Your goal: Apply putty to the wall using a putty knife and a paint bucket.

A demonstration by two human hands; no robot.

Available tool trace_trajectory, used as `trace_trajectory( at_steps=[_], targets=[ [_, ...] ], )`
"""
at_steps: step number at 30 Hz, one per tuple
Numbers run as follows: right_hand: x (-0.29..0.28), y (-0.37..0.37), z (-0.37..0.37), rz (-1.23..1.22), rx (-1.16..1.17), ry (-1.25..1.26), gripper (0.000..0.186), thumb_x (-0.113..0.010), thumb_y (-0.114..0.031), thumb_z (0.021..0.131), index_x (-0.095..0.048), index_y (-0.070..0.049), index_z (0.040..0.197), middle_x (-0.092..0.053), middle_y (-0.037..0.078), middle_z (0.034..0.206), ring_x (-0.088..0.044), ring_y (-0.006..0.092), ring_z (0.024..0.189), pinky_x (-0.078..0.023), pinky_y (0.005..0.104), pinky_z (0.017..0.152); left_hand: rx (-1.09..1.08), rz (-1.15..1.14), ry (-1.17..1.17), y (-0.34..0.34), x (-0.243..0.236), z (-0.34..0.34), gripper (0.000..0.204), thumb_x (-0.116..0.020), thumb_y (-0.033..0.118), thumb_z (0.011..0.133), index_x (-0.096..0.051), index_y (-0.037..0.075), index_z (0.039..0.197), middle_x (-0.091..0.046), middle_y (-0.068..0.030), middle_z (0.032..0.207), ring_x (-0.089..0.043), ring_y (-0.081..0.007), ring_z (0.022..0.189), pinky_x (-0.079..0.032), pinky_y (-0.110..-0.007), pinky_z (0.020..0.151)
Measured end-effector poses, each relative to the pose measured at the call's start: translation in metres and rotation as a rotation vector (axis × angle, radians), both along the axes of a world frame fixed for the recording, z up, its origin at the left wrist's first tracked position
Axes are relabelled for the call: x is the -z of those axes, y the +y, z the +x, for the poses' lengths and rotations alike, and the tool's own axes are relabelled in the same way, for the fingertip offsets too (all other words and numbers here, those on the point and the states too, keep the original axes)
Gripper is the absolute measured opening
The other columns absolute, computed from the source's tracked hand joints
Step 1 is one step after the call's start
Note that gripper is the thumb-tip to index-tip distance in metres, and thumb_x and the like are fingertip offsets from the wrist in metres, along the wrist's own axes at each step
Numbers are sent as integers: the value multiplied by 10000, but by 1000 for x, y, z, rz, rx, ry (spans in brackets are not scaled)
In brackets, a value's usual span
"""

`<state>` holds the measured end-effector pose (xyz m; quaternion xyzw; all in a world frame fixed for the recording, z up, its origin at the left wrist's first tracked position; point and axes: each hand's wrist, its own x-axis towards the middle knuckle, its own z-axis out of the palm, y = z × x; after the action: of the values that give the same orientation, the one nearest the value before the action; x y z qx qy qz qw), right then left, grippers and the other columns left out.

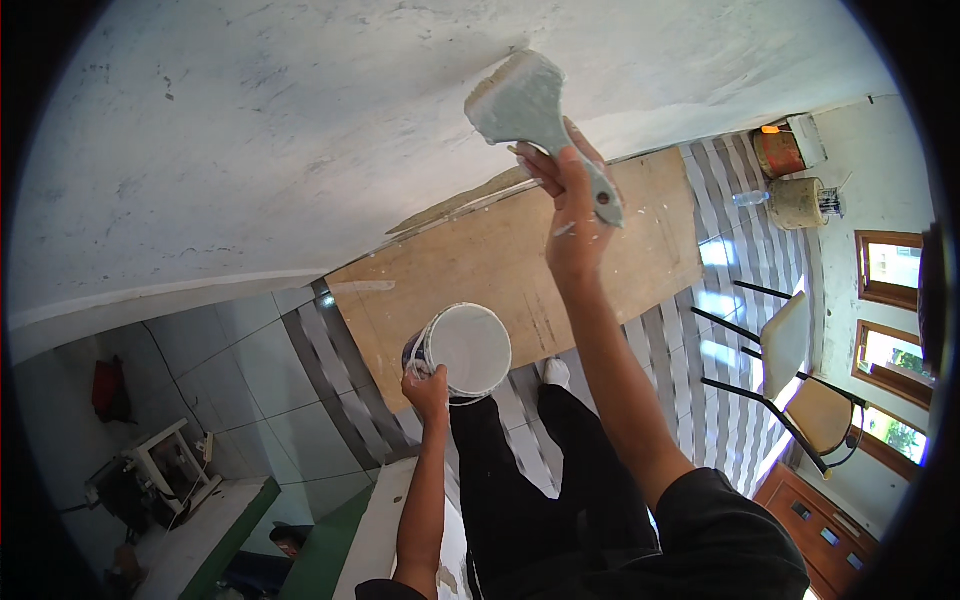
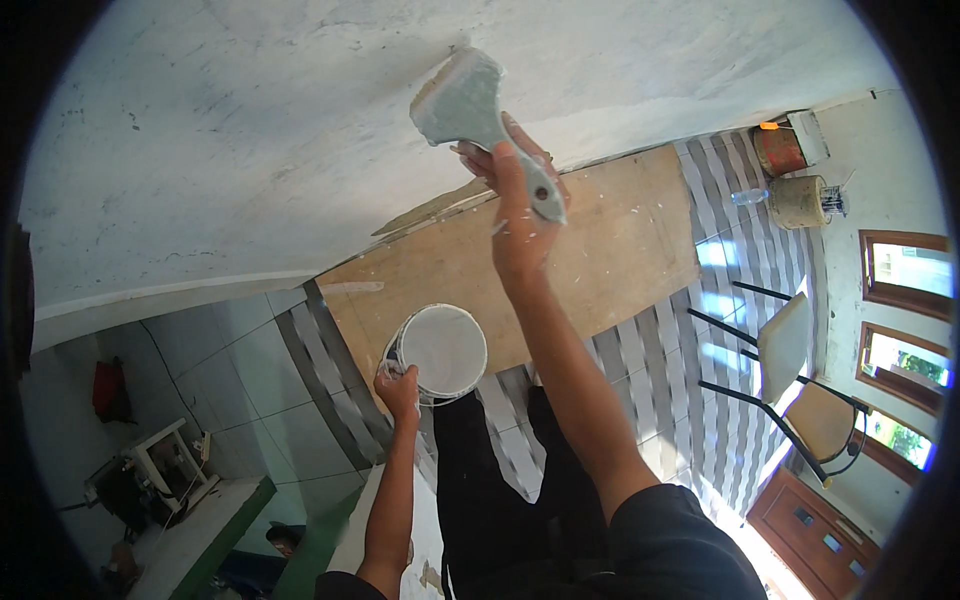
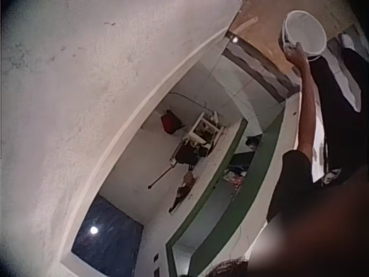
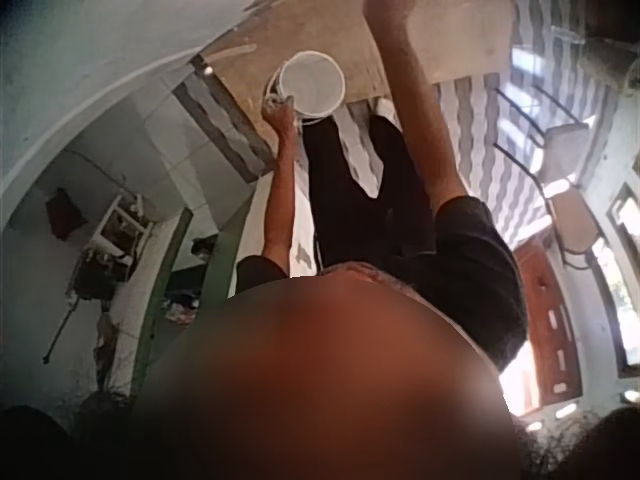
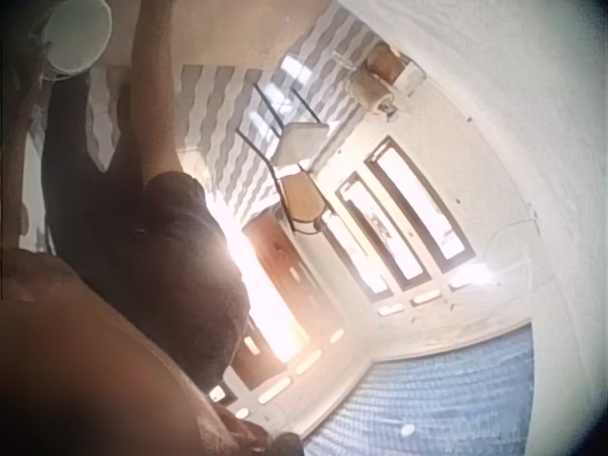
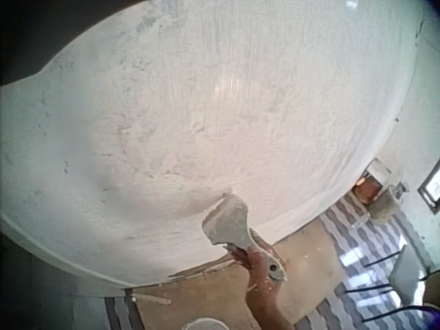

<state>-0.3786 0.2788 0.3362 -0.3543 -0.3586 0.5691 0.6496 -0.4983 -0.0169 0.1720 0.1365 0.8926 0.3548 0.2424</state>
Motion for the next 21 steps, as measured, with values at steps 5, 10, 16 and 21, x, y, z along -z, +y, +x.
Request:
trace_trajectory(
  at_steps=[5, 10, 16, 21],
  targets=[
    [-10, 15, 37, -36, -13, 110, 441, -545, -161, 931, -458, 139, 1242, -621, 211, 1064, -657, 268, 944, -539, 351, 857, 124, -170, 31, -8, 1, -2, 205, -648, 99, 591, -510, -23, 680, -557, -117, 601, -535, -279, 528, -451, -385, 564],
    [-47, 32, 47, 252, 59, -177, 454, -565, -169, 924, -466, 143, 1238, -617, 246, 1069, -645, 294, 977, -535, 363, 884, 217, -453, 208, -36, 36, -26, 372, -658, 186, 593, -589, -49, 873, -585, -234, 873, -587, -431, 826, -483, -465, 759],
    [-55, 35, 43, 403, 155, -305, 446, -581, -197, 924, -501, 134, 1212, -612, 269, 1070, -645, 313, 968, -550, 382, 857, 247, -601, 280, -30, 39, -33, 380, -622, 161, 585, -600, -42, 906, -593, -237, 925, -595, -421, 873, -488, -468, 787],
    [-51, 30, 39, 344, 181, -261, 400, -599, -178, 914, -544, 122, 1173, -620, 264, 1063, -649, 311, 951, -552, 380, 845, 240, -731, 167, -12, 39, -37, 361, -616, 156, 572, -639, -1, 896, -646, -219, 936, -629, -392, 879, -508, -450, 779]
  ],
)
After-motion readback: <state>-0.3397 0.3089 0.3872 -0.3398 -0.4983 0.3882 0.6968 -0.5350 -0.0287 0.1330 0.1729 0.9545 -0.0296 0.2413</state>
